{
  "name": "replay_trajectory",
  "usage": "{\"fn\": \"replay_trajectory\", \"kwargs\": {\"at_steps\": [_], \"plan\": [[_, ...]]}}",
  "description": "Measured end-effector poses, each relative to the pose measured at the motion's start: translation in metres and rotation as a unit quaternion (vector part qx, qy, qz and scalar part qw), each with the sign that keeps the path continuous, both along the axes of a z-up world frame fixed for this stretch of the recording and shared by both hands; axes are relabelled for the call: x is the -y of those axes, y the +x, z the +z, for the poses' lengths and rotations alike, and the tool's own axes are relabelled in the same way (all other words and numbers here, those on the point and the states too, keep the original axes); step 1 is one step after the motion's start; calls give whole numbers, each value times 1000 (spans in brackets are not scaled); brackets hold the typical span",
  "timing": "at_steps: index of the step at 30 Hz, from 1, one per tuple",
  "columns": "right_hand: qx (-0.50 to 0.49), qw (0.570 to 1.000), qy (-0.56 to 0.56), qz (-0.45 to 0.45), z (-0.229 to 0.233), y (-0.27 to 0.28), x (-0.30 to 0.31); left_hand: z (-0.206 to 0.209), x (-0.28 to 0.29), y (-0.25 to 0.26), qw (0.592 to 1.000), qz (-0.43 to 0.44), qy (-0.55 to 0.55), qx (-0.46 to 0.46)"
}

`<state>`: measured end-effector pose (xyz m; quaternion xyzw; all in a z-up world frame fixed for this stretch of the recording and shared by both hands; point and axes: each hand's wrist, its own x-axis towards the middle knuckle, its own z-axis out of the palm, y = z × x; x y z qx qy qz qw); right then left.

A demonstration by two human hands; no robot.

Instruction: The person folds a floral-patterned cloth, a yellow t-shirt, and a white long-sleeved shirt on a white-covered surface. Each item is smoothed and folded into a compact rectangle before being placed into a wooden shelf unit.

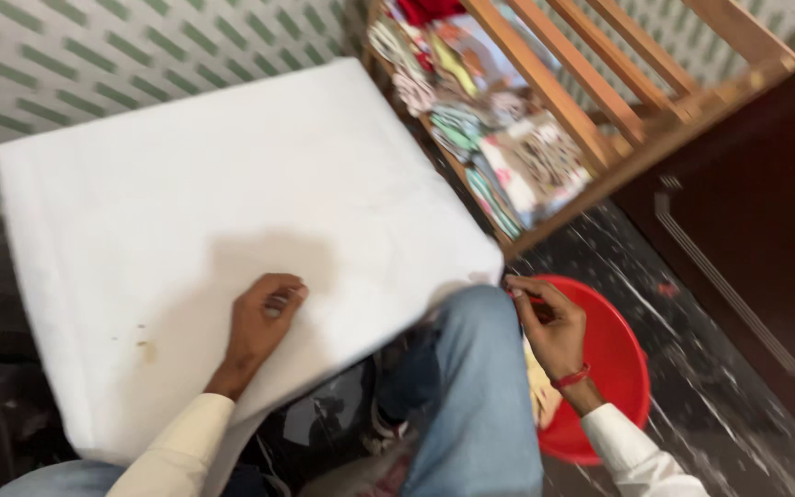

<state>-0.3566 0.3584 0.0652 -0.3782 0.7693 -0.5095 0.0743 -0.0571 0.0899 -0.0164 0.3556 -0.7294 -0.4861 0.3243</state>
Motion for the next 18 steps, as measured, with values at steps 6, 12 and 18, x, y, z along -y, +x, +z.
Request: {"fn": "replay_trajectory", "kwargs": {"at_steps": [6,12,18], "plan": [[33,987,98,-125,-104,-42,-105,2,-21,-3,978,-16,-190,84],[28,960,249,-123,-223,-74,-178,8,-32,-3,937,-33,-313,150],[73,908,391,-131,-270,-76,-187,18,-44,-5,950,-33,-270,156]]}}
